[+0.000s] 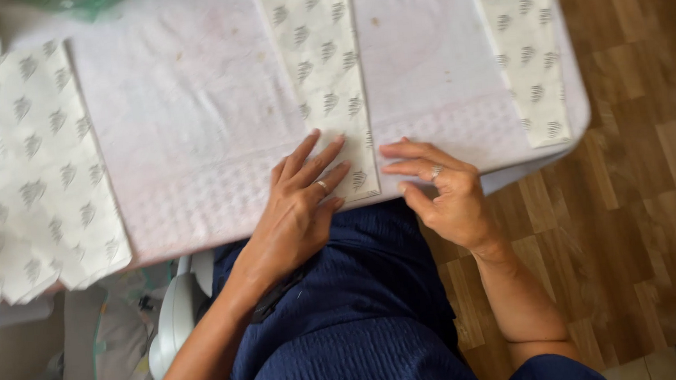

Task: The person organizes printed paper strips by hand, applies glue to the ends using a small bottle, and then stacks the strips together.

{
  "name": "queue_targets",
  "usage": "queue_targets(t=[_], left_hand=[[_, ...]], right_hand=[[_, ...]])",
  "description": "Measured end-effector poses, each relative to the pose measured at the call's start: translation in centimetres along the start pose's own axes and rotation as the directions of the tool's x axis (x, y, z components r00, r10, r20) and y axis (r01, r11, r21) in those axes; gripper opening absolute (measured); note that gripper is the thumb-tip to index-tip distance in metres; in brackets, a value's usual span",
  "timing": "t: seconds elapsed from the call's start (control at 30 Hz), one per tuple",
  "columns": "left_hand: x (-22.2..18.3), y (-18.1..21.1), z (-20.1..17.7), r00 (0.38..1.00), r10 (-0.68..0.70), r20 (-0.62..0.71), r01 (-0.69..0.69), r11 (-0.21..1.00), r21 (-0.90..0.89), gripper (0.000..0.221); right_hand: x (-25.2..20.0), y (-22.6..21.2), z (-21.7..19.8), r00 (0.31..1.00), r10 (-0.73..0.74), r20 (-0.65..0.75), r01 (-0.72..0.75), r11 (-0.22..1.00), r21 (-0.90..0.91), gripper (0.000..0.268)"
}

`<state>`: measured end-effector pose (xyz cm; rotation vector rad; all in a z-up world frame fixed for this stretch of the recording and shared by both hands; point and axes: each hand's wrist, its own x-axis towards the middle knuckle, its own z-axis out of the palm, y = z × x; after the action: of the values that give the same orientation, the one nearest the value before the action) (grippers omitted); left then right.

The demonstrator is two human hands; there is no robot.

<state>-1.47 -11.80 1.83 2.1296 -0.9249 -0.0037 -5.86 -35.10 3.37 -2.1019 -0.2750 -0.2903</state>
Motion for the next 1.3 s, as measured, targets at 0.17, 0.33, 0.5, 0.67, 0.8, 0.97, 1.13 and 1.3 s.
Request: queue_targets(t=[0.17, 0.33, 0.5, 0.67, 0.8, 0.97, 1.13, 1.3], left_hand=[[2.8, -0.1, 3.2, 0.997, 0.076, 0.030, -0.078, 0.993, 0.085, 0.045], [7.9, 1.0, 9.6, 0.977, 0.191, 0.093, -0.205, 0.963, 0.175, 0.048], [12.7, 3.1, 15.7, 0.964, 0.238, 0.115, -0.258, 0.942, 0.215, 0.049], [13.4, 3.8, 16.3, 0.972, 0.230, 0.056, -0.236, 0.959, 0.158, 0.048], [12.9, 3.9, 16.0, 0.970, 0.239, -0.037, -0.236, 0.968, 0.082, 0.044], [12.9, 4.1, 16.3, 0.971, 0.232, -0.056, -0.228, 0.972, 0.064, 0.045], [11.0, 3.3, 13.6, 0.971, 0.177, -0.160, -0.179, 0.984, 0.001, 0.054], [4.8, -3.9, 2.5, 0.912, 0.173, -0.372, -0.023, 0.926, 0.376, 0.041]], right_hand=[[-2.9, 5.2, -7.7, 0.949, -0.111, -0.294, 0.006, 0.942, -0.337, 0.020], [-5.6, 8.5, -11.3, 0.929, -0.124, -0.348, -0.081, 0.850, -0.520, 0.017], [-5.7, 9.4, -12.2, 0.935, -0.075, -0.347, -0.110, 0.868, -0.484, 0.018], [-5.7, 9.8, -12.4, 0.929, -0.076, -0.361, -0.116, 0.869, -0.481, 0.019], [-5.7, 9.6, -12.1, 0.922, -0.107, -0.372, -0.096, 0.868, -0.487, 0.018], [-5.9, 9.7, -12.3, 0.927, -0.155, -0.340, -0.043, 0.860, -0.509, 0.019], [-6.8, 9.8, -12.7, 0.935, -0.224, -0.276, 0.023, 0.812, -0.583, 0.025], [-10.7, 13.9, -13.5, 0.919, -0.185, -0.347, -0.034, 0.842, -0.539, 0.027]])
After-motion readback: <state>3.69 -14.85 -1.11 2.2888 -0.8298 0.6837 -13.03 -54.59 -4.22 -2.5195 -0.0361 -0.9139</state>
